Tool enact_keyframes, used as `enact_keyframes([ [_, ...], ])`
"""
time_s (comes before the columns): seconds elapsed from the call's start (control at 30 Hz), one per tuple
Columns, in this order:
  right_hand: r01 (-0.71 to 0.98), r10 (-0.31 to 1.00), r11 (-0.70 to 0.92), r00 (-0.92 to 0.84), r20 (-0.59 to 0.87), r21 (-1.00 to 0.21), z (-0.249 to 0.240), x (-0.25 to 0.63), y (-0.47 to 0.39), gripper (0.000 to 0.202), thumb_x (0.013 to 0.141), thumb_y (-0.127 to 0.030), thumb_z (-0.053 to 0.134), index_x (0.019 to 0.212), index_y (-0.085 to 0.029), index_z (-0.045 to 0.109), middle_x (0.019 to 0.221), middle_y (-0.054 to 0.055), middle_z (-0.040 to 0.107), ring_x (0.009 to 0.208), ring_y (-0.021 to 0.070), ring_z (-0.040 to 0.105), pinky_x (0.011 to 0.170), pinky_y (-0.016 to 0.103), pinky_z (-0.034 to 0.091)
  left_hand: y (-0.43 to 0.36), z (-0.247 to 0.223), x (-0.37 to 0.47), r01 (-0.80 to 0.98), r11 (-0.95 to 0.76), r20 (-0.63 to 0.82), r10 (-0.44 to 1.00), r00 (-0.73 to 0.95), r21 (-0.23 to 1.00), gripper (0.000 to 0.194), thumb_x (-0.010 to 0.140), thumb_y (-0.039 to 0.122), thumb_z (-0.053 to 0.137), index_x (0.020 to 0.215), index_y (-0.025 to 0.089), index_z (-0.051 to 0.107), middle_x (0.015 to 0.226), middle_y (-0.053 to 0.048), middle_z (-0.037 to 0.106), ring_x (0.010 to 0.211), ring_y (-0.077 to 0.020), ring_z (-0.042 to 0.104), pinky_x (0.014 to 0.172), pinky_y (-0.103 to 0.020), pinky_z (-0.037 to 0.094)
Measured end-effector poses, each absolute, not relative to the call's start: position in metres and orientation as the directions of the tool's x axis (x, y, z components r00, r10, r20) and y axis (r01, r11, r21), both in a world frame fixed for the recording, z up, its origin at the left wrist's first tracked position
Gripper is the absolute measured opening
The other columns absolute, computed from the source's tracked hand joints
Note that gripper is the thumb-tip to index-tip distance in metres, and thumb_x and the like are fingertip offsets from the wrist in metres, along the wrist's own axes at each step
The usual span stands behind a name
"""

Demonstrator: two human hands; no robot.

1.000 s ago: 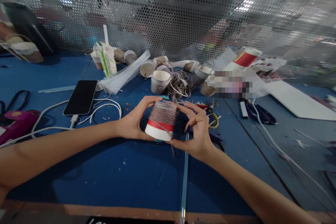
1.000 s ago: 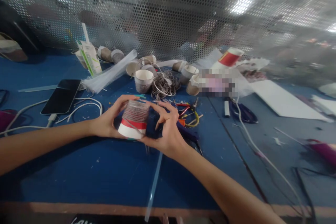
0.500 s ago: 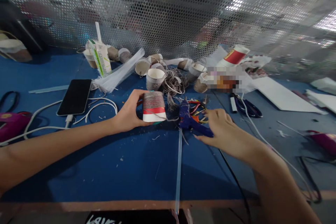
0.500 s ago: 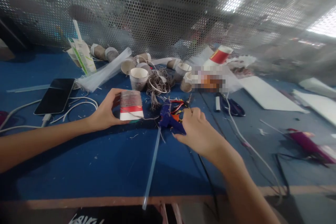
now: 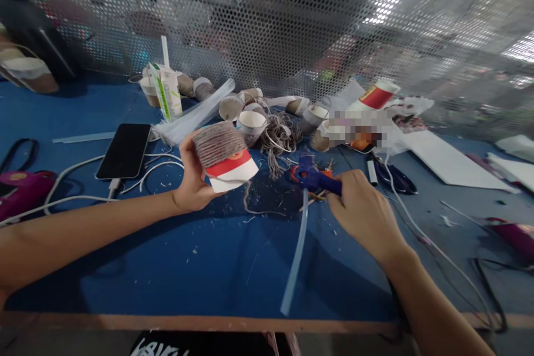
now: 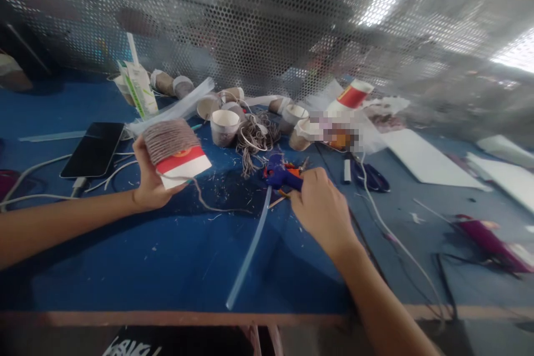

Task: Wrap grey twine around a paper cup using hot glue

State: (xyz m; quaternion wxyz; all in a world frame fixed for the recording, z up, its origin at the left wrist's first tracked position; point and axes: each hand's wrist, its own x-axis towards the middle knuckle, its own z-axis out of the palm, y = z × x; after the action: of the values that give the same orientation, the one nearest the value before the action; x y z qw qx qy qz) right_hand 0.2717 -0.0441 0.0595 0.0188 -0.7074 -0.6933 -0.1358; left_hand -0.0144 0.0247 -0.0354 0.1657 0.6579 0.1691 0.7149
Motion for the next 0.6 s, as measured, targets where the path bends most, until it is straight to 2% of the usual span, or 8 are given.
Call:
enact_keyframes([
  [0.03, 0.993, 0.958, -0.046, 0.012, 0.286, 0.109, 0.061, 0.276, -0.044, 0.012, 0.08, -0.022, 0.045, 0.087, -0.017, 0.054, 0.091, 0.013, 0.058, 0.077, 0.0258, 0.059, 0.063, 0.034, 0.042, 0.025, -0.036, -0.015, 0.0, -0.883, 0.88, 0.467, -0.08, 0.469, 0.091, 0.067, 0.051, 0.081, 0.141, 0.034, 0.03, 0.134, -0.006, 0.041, 0.127, -0.0243, 0.049, 0.111, -0.044, 0.043],
  [0.1, 0.993, 0.909, 0.02, 0.032, 0.416, -0.12, 0.062, 0.285, -0.043, 0.005, 0.073, -0.022, 0.052, 0.078, -0.021, 0.051, 0.079, 0.007, 0.055, 0.07, 0.0237, 0.054, 0.06, 0.034, 0.038, 0.024, -0.036, -0.015, 0.039, -0.856, 0.856, 0.512, -0.071, 0.515, 0.088, 0.07, 0.055, 0.077, 0.14, 0.034, 0.028, 0.136, -0.005, 0.039, 0.129, -0.026, 0.047, 0.112, -0.046, 0.043],
  [0.17, 0.908, 0.871, 0.161, 0.053, 0.488, -0.386, 0.06, 0.292, -0.04, 0.012, 0.067, -0.023, 0.058, 0.069, -0.024, 0.047, 0.066, 0.002, 0.049, 0.061, 0.0201, 0.048, 0.056, 0.033, 0.036, 0.023, -0.034, -0.014, 0.064, -0.801, 0.803, 0.594, -0.043, 0.596, 0.082, 0.076, 0.057, 0.071, 0.139, 0.035, 0.023, 0.138, -0.004, 0.036, 0.131, -0.027, 0.045, 0.113, -0.047, 0.042],
  [0.23, 0.779, 0.866, 0.271, 0.059, 0.497, -0.566, 0.055, 0.293, -0.036, 0.019, 0.069, -0.031, 0.061, 0.065, -0.025, 0.043, 0.055, -0.002, 0.045, 0.05, 0.0163, 0.043, 0.047, 0.031, 0.034, 0.024, -0.033, -0.012, 0.058, -0.74, 0.741, 0.672, 0.005, 0.67, 0.079, 0.079, 0.056, 0.068, 0.137, 0.034, 0.018, 0.139, -0.006, 0.036, 0.13, -0.0271, 0.047, 0.111, -0.049, 0.043],
  [0.3, 0.687, 0.881, 0.316, 0.043, 0.471, -0.654, 0.049, 0.286, -0.035, 0.026, 0.076, -0.043, 0.054, 0.063, -0.025, 0.041, 0.049, -0.004, 0.044, 0.04, 0.0137, 0.041, 0.038, 0.029, 0.032, 0.024, -0.031, -0.009, 0.037, -0.699, 0.695, 0.714, 0.08, 0.714, 0.078, 0.077, 0.051, 0.072, 0.133, 0.03, 0.021, 0.135, -0.01, 0.038, 0.122, -0.0266, 0.053, 0.106, -0.05, 0.048],
  [0.4, 0.549, 0.905, 0.361, -0.01, 0.425, -0.754, 0.043, 0.264, -0.037, 0.042, 0.086, -0.055, 0.046, 0.058, -0.024, 0.04, 0.043, -0.005, 0.042, 0.032, 0.0114, 0.041, 0.031, 0.027, 0.033, 0.026, -0.03, -0.008, 0.067, -0.658, 0.637, 0.746, 0.193, 0.75, 0.075, 0.071, 0.037, 0.078, 0.128, 0.025, 0.029, 0.129, -0.012, 0.043, 0.116, -0.0258, 0.058, 0.101, -0.048, 0.052],
  [0.47, 0.496, 0.914, 0.362, -0.025, 0.404, -0.789, 0.043, 0.248, -0.04, 0.042, 0.086, -0.056, 0.052, 0.061, -0.023, 0.046, 0.043, -0.007, 0.044, 0.031, 0.0107, 0.044, 0.032, 0.026, 0.039, 0.025, -0.029, -0.009, 0.118, -0.665, 0.63, 0.741, 0.233, 0.738, 0.078, 0.069, 0.029, 0.079, 0.13, 0.024, 0.032, 0.13, -0.013, 0.044, 0.117, -0.0269, 0.057, 0.102, -0.048, 0.052],
  [0.6, 0.461, 0.911, 0.35, 0.036, 0.411, -0.815, 0.043, 0.226, -0.043, 0.031, 0.084, -0.052, 0.062, 0.084, -0.021, 0.06, 0.046, -0.008, 0.048, 0.035, 0.0121, 0.05, 0.038, 0.027, 0.047, 0.024, -0.028, -0.011, 0.176, -0.69, 0.637, 0.72, 0.275, 0.703, 0.084, 0.067, 0.024, 0.079, 0.136, 0.026, 0.031, 0.134, -0.014, 0.043, 0.121, -0.0278, 0.054, 0.099, -0.048, 0.053],
])
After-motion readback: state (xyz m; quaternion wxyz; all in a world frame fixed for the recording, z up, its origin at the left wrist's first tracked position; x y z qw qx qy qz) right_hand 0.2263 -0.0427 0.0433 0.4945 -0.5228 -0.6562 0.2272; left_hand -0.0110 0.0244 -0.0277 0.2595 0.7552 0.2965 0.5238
